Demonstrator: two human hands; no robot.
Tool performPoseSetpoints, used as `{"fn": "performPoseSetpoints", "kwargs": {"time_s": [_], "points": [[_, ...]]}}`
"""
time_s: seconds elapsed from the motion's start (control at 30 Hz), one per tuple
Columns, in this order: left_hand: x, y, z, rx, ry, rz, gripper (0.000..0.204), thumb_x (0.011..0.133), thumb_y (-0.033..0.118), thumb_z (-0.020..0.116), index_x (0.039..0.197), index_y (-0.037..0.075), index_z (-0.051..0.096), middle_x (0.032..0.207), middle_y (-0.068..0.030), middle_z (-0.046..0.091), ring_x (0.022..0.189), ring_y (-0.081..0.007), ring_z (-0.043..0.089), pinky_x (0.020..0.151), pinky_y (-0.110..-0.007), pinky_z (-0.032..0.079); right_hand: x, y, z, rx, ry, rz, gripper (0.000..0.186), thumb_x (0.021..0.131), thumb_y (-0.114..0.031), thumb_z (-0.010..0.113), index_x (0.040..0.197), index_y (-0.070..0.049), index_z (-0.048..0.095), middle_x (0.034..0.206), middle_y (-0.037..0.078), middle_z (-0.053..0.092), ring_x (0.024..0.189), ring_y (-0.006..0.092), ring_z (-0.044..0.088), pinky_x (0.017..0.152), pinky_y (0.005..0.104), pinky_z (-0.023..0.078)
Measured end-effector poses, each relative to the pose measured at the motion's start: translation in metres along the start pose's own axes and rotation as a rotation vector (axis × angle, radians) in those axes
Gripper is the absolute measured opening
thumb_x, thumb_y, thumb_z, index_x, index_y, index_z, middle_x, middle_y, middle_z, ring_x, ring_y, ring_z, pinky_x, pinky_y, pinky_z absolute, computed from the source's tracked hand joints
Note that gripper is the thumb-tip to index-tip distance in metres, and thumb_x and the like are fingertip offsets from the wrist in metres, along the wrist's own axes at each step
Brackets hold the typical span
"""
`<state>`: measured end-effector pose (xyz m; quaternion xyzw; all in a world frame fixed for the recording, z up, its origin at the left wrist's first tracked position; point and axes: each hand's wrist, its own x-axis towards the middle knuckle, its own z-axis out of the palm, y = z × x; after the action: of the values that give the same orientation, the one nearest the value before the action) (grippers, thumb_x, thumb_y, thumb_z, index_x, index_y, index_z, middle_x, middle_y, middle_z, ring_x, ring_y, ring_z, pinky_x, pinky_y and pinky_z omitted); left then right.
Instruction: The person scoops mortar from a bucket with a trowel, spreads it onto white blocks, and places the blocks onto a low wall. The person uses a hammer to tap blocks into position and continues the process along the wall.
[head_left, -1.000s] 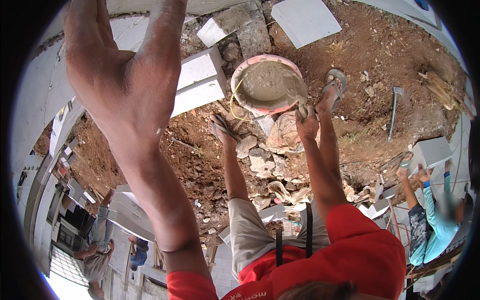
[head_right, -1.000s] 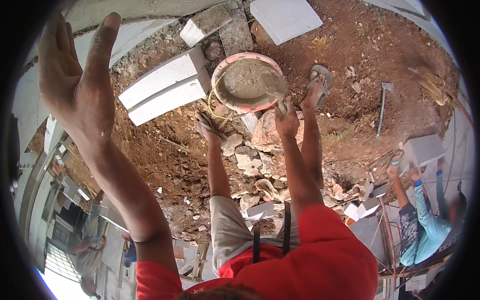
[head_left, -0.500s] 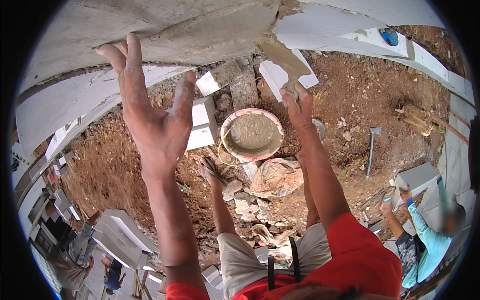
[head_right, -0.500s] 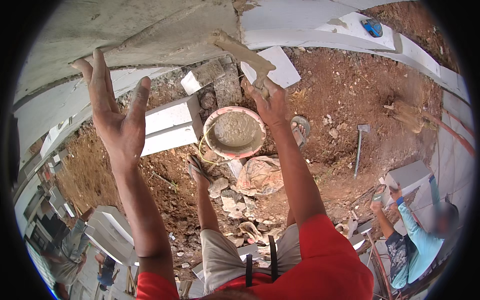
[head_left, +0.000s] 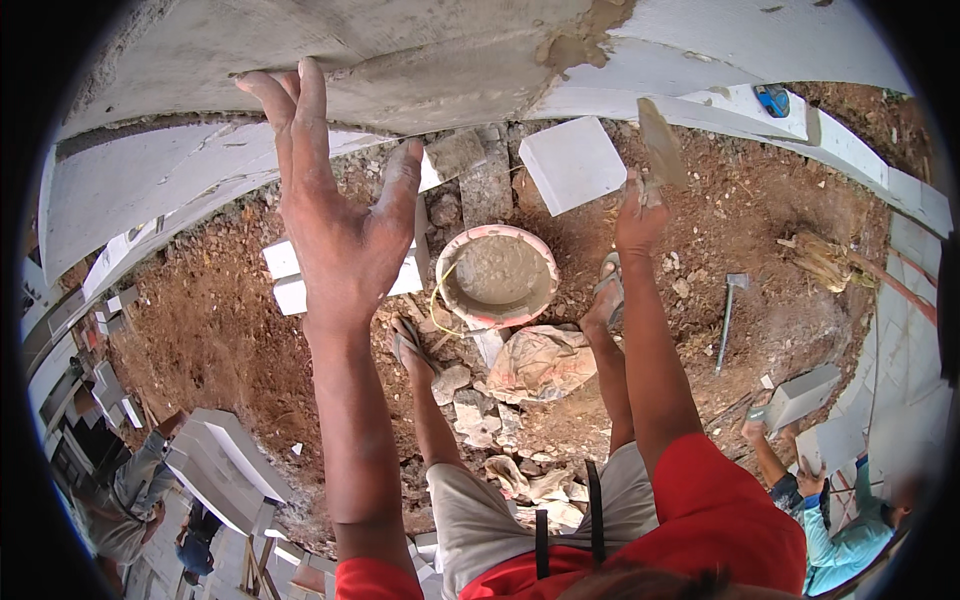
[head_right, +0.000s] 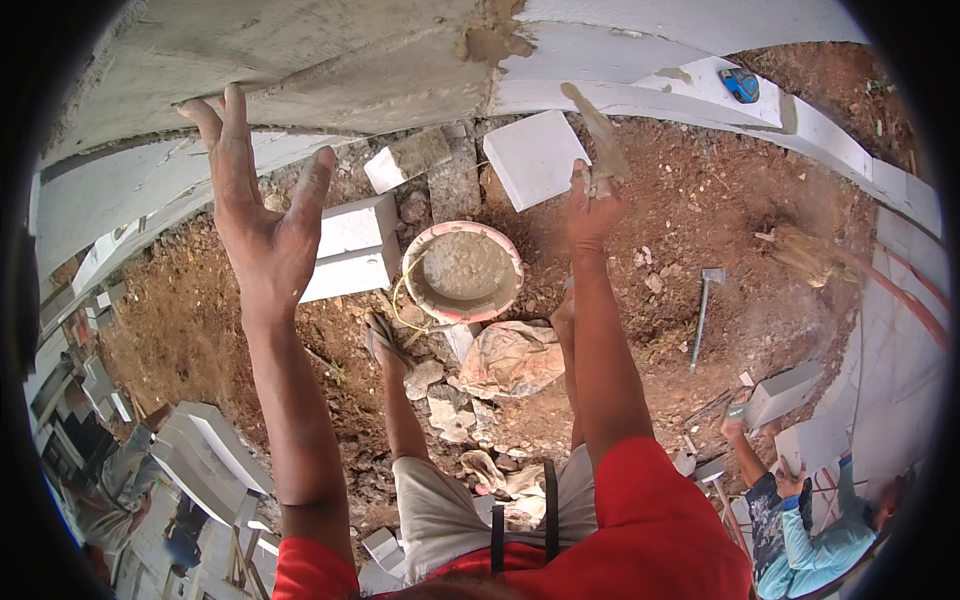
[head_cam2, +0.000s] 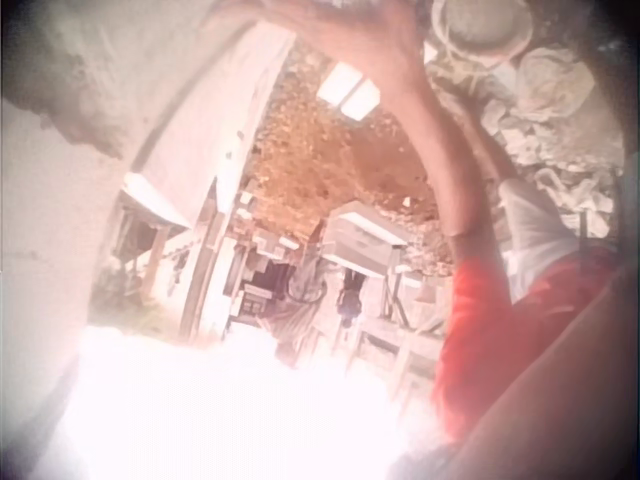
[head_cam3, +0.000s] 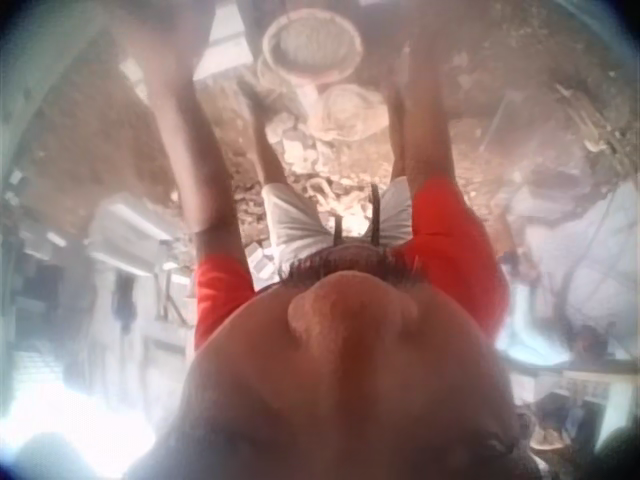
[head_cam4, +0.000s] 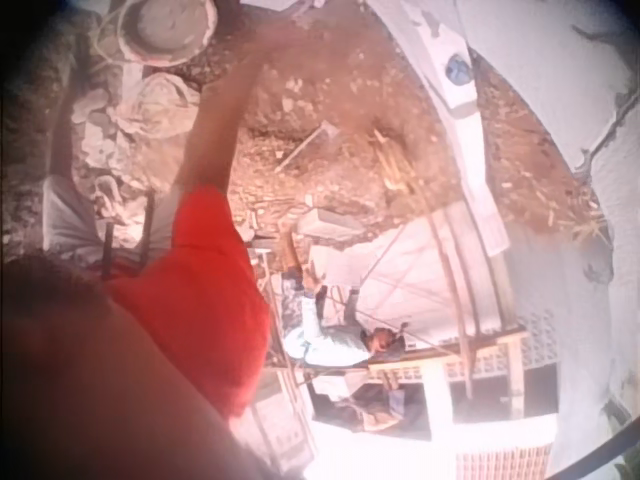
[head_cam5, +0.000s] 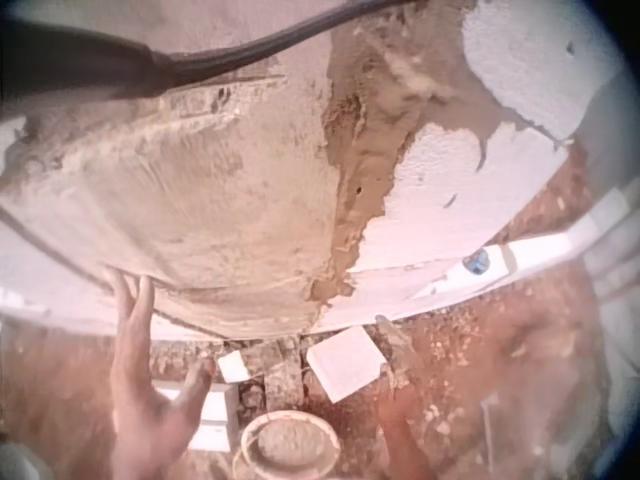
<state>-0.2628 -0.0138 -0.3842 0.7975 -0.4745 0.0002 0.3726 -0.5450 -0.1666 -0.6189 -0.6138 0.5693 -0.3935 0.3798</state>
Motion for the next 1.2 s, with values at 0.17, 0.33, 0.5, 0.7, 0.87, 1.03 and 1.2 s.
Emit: {"fn": "performPoseSetpoints", "kwargs": {"time_s": [0.17,0.33,0.5,0.7,0.87,1.03,1.2], "points": [[-0.001,0.001,-0.006,0.027,-0.026,-0.015,0.091,0.084,0.012,0.081,0.162,0.014,0.033,0.171,-0.0263,0.008,0.153,-0.0445,0.028,0.122,-0.054,0.034,0.008,-0.048,0.052,-0.432,-0.111,-0.330,0.032,0.096,-0.030,0.073,0.100,0.001,0.072,0.086,0.019,0.073,0.071,0.0368,0.070,0.064,0.0457,0.053],[0.001,-0.004,-0.012,0.036,-0.056,0.032,0.094,0.083,0.009,0.080,0.163,0.015,0.031,0.170,-0.0269,0.009,0.153,-0.0444,0.029,0.121,-0.053,0.036,0.028,-0.067,0.041,-0.293,0.090,-0.293,0.025,0.095,-0.030,0.074,0.094,-0.006,0.077,0.078,0.016,0.072,0.069,0.0358,0.069,0.062,0.0451,0.051],[-0.007,-0.018,-0.026,-0.150,-0.070,0.009,0.085,0.088,0.018,0.081,0.161,0.018,0.038,0.170,-0.0219,0.020,0.155,-0.0379,0.025,0.123,-0.057,0.030,0.015,-0.063,0.017,-0.420,0.160,-0.274,0.033,0.096,-0.030,0.073,0.091,0.003,0.075,0.076,0.020,0.070,0.066,0.0381,0.067,0.061,0.0473,0.049],[-0.004,-0.054,-0.120,-0.171,0.150,0.165,0.056,0.091,0.012,0.076,0.144,0.011,0.060,0.153,-0.0193,0.052,0.147,-0.0332,0.044,0.119,-0.053,0.041,-0.009,-0.091,0.005,-0.119,0.503,-0.005,0.036,0.101,-0.030,0.069,0.096,0.006,0.071,0.065,0.010,0.064,0.057,0.0176,0.056,0.053,0.0364,0.044],[0.041,-0.099,-0.226,0.097,0.472,0.366,0.039,0.091,0.010,0.074,0.130,0.011,0.071,0.138,-0.0150,0.066,0.131,-0.0289,0.061,0.112,-0.049,0.049,-0.075,-0.156,0.020,0.253,0.077,0.152,0.030,0.101,-0.025,0.069,0.090,0.002,0.067,0.073,0.003,0.064,0.056,0.0116,0.054,0.049,0.0286,0.043],[0.072,-0.111,-0.268,0.286,0.359,0.168,0.040,0.091,0.017,0.076,0.130,0.018,0.072,0.136,-0.0095,0.068,0.133,-0.0267,0.060,0.114,-0.051,0.046,-0.150,-0.257,0.123,0.462,-0.337,0.181,0.031,0.098,-0.026,0.070,0.083,0.000,0.065,0.072,0.004,0.063,0.058,0.0093,0.056,0.050,0.0276,0.046],[0.089,-0.118,-0.281,0.405,0.183,0.093,0.041,0.082,0.017,0.074,0.122,0.008,0.075,0.119,-0.0120,0.074,0.112,-0.0276,0.070,0.103,-0.043,0.054,-0.153,-0.337,0.236,0.515,-0.491,0.120,0.029,0.097,-0.027,0.067,0.089,0.000,0.064,0.067,0.004,0.059,0.055,0.0115,0.055,0.051,0.0304,0.044]]}}
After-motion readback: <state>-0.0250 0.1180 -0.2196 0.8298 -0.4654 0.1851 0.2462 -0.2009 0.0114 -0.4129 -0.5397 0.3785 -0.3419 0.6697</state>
